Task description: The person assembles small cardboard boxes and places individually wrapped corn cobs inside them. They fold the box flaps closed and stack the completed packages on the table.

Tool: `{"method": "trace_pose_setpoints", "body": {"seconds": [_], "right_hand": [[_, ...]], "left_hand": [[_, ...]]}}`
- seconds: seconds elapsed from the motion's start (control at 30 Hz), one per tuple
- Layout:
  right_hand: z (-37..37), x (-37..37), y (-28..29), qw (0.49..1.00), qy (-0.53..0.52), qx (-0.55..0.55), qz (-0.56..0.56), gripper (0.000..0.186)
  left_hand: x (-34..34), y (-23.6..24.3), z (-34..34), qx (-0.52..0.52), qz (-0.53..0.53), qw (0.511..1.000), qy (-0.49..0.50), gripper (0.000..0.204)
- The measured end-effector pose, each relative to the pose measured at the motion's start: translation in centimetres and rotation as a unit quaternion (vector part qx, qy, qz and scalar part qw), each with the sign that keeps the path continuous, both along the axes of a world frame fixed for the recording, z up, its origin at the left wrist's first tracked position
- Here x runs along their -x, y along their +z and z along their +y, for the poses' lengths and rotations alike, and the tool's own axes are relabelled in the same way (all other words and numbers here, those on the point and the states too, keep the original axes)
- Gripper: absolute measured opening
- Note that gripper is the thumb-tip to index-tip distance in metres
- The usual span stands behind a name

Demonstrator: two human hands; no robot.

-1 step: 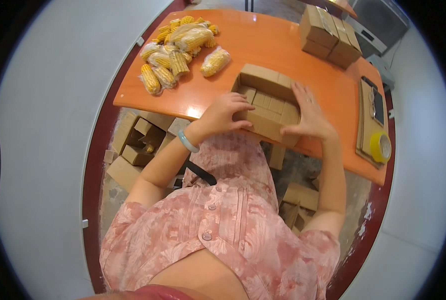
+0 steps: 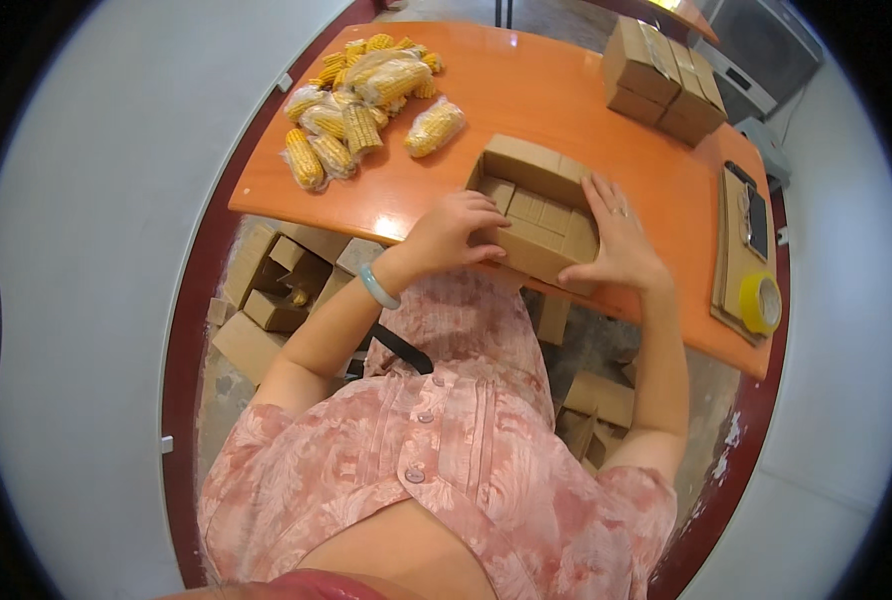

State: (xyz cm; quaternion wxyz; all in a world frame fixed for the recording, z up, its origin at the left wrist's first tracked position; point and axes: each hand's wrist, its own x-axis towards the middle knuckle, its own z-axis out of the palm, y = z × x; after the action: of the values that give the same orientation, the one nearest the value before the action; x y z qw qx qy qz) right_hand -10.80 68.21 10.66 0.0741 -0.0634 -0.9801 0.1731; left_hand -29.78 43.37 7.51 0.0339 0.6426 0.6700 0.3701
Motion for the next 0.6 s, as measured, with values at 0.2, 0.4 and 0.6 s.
{"method": "trace_pose_setpoints", "body": {"seconds": [0.2, 0.4, 0.6], "right_hand": [[0.6, 0.9, 0.1, 0.999, -0.012, 0.036, -0.02, 0.122], [-0.5, 0.9, 2.4, 0.993, -0.031, -0.106, -0.033, 0.122], [-2.6, -0.2, 4.5, 0.993, -0.041, -0.107, 0.025, 0.092]], "left_hand": [[-1.4, -0.2, 1.1, 0.032, 0.099, 0.989, 0.105, 0.027], [-1.7, 0.8, 0.5, -0.001, 0.105, 0.989, 0.106, 0.033], [-0.5, 2.7, -1.8, -0.121, -0.017, 0.989, 0.084, 0.021]]}}
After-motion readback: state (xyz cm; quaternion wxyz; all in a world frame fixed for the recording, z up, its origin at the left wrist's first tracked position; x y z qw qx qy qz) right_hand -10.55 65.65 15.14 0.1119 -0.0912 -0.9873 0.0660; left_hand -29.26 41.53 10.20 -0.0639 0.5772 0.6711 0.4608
